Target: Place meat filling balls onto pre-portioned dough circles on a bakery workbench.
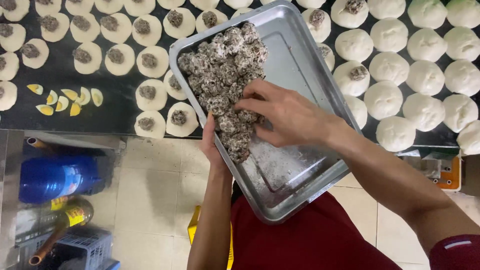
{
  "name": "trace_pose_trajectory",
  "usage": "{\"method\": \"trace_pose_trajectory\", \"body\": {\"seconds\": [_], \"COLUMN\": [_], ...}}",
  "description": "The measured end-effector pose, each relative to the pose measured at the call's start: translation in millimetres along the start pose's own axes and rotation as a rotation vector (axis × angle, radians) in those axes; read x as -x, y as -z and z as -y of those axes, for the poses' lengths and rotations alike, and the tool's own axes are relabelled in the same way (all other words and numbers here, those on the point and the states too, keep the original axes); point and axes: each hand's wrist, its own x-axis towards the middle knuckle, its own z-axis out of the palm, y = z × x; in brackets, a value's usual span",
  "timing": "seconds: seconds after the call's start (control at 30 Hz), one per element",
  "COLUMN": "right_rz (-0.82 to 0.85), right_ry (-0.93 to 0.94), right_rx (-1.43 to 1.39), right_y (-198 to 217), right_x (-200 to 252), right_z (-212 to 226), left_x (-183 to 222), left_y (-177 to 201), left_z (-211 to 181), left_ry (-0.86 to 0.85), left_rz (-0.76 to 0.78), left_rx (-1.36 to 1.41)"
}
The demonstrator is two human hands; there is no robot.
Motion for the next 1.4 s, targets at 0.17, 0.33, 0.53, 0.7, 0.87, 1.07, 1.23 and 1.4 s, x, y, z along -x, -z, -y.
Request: {"method": "trace_pose_trajectory", "body": {"seconds": [0.17,0.33,0.53,0.7,0.87,1.07,1.23,1.4], "right_rz": [0.006,-0.189,-0.158,-0.038,0.045,-0.048,-0.218,-0.426], "right_ry": [-0.032,0.031,-0.283,-0.382,-0.705,-0.74,-0.648,-0.515], "right_rx": [-0.056,-0.122,-0.455,-0.455,-0.853,-1.22,-1.411,-1.243], "right_y": [-6.9,-16.7,-6.1,-8.4,-11.7,-7.6,-9.6,16.1], "right_x": [13.9,31.2,39.0,41.3,43.2,53.3,70.9,97.3], "right_z": [-4.0,-7.5,-11.5,-23.2,-40.2,-45.2,-61.1,-99.9], "left_x": [-2.4,-4.6,-6.7,-10.4,-12.2,-13.0,-11.0,-1.9], "left_y": [4.0,6.1,-9.6,4.1,5.2,-6.6,-9.7,16.8], "left_z": [2.2,2.8,-5.0,4.4,6.6,9.2,11.4,9.3], "left_ry": [0.009,-0.018,-0.05,-0.043,-0.054,-0.056,-0.08,-0.023], "left_rz": [-0.019,0.019,0.006,-0.02,-0.004,-0.061,-0.036,-0.177], "left_rx": [0.039,0.038,-0.017,-0.021,-0.049,-0.073,-0.083,-0.16]}}
